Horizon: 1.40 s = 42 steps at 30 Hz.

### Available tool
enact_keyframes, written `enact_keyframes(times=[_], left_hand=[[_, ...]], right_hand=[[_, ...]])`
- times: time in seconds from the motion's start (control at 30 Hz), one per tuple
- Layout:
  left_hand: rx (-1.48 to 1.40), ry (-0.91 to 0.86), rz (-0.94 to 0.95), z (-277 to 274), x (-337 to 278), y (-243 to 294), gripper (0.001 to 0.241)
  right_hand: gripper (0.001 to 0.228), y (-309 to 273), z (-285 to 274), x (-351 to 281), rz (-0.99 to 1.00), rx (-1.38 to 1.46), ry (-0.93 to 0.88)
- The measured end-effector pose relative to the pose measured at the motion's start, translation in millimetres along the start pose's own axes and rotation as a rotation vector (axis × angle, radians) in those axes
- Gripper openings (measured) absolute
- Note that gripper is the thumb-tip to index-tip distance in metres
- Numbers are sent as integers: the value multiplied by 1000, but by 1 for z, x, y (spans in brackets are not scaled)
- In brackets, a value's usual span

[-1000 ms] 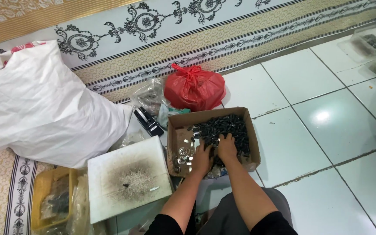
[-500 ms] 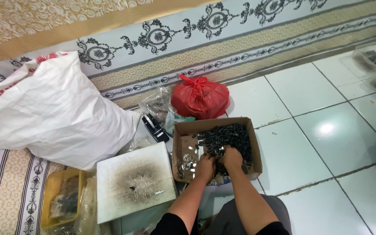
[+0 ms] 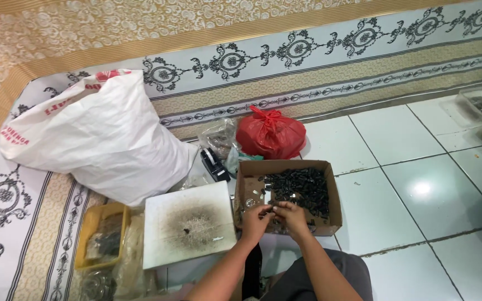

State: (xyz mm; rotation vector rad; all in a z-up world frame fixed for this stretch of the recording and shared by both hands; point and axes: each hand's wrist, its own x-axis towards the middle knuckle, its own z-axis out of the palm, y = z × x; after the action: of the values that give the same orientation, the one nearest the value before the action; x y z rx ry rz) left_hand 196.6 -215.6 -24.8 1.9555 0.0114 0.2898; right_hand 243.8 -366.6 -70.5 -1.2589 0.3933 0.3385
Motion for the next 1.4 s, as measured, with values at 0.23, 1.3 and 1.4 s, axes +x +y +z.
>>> enact_keyframes(times=[0.23, 1.3, 1.4], left_hand=[[-155, 121, -30, -63, -67, 29, 24], [-571, 355, -547, -195, -95, 10, 21], [-699, 412, -533, -206, -92, 8, 28]], right_hand=[[15, 29, 23, -58, 307, 351, -245], [8, -66, 186, -154, -596, -697, -551], [7, -70, 196, -147, -642, -701, -558]])
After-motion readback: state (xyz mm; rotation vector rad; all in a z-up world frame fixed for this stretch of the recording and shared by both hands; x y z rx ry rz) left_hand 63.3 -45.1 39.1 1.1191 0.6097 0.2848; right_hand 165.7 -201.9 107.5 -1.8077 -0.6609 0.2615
